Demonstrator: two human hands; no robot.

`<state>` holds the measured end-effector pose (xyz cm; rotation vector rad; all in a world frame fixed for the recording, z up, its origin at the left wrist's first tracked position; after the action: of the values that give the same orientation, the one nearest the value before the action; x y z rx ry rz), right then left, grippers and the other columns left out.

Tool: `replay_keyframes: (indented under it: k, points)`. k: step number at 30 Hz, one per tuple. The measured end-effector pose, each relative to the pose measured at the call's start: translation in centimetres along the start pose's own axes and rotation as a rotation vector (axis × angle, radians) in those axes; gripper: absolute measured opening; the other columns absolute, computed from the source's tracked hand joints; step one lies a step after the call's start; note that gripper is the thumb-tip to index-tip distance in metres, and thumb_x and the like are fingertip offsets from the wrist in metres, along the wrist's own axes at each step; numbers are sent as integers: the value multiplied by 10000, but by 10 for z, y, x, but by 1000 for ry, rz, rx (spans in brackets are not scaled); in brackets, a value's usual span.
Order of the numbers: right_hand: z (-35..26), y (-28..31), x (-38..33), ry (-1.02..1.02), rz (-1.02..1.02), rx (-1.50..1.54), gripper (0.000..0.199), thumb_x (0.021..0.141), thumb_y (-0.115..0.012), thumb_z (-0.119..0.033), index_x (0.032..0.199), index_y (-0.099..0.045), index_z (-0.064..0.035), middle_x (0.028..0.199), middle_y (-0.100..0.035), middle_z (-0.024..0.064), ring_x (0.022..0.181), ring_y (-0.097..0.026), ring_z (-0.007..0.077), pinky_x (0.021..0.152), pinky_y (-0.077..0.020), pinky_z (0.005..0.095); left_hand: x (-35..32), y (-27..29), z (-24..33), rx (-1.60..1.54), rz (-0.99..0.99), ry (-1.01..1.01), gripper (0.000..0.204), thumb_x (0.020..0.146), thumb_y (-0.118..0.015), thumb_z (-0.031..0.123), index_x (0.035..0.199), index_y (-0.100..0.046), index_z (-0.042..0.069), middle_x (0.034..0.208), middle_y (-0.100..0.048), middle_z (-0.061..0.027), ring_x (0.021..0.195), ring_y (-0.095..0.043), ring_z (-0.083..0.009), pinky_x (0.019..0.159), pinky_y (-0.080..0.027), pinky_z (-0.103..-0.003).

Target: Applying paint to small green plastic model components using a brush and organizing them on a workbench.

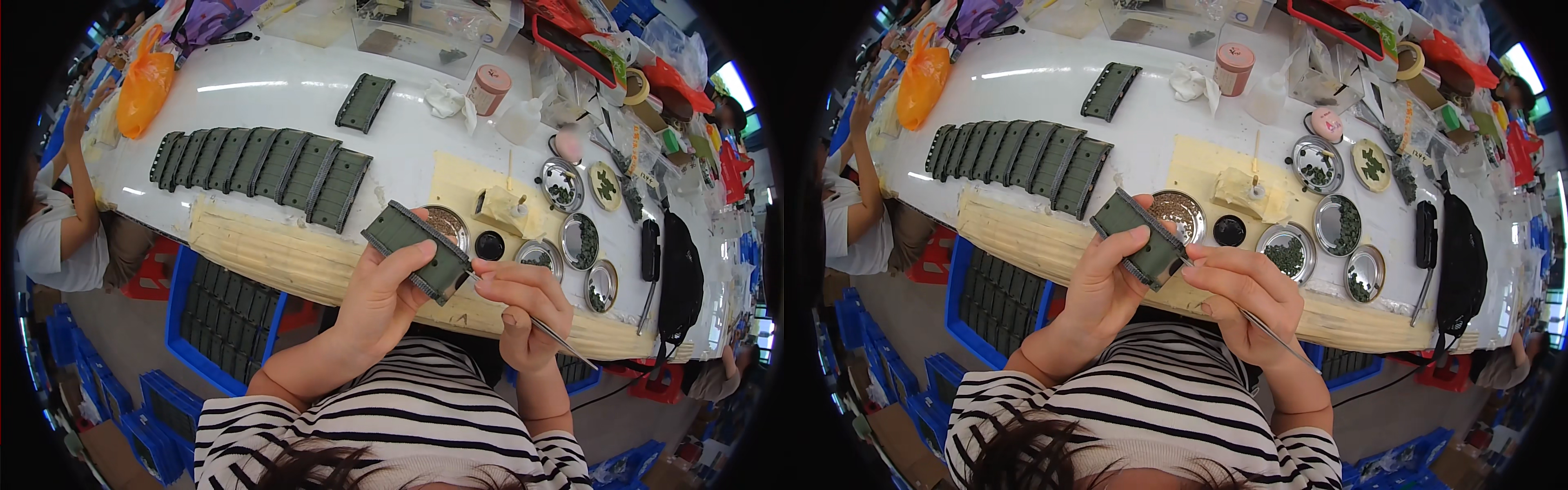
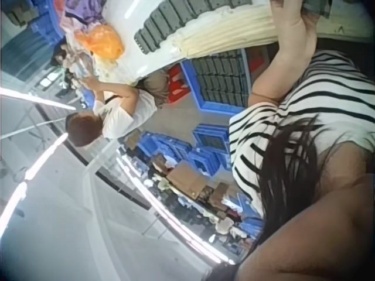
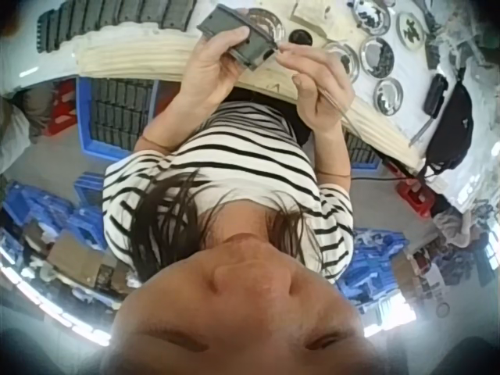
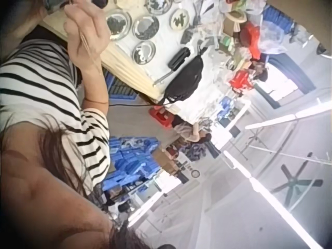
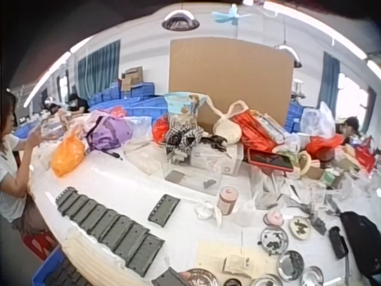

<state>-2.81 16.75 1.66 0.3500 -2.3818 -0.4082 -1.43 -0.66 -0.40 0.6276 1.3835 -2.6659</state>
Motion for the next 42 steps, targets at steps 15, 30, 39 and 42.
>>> replay_keyframes:
  k: [15, 30, 39, 42]
  points:
    - [-13, 2, -9, 85, 3, -10, 330, 788, -703, -170, 1058, -658, 14, 1005, -632, 146, 985, -645, 289, 797, -529, 342, 1, -2, 3, -81, -124, 116, 377, 889, -564, 88, 1253, -468, 95, 1071, -614, -109, 993, -612, -179, 871, -511, -330]
    - [-16, 6, -6, 98, -37, -56, 301, 738, -715, -114, 1001, -679, 26, 939, -641, 137, 949, -656, 295, 763, -545, 344, 5, 2, -2, -121, -148, 175, 318, 888, -582, 109, 1197, -510, 93, 1057, -616, -105, 995, -615, -188, 880, -507, -337]
    - [-13, 6, -5, 142, -44, -28, 306, 736, -718, -130, 994, -678, 31, 928, -639, 137, 935, -661, 306, 749, -552, 346, 6, 5, -2, -128, -181, 194, 322, 887, -577, 102, 1203, -515, 83, 1043, -621, -101, 1004, -614, -181, 873, -511, -332]
    - [-14, 7, -5, 141, -50, -25, 314, 734, -720, -139, 996, -678, 30, 930, -639, 136, 936, -660, 307, 748, -551, 346, 6, 5, -2, -122, -186, 193, 321, 888, -576, 102, 1202, -514, 85, 1049, -618, -100, 1013, -610, -179, 870, -512, -329]
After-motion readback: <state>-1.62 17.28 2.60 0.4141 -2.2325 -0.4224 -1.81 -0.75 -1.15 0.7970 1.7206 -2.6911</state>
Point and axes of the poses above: each hand's wrist, its own x-axis towards the middle knuckle, its own y-axis out of the back of the hand, z = x × y, the point moved 1 cm from there along x, towards the middle knuckle
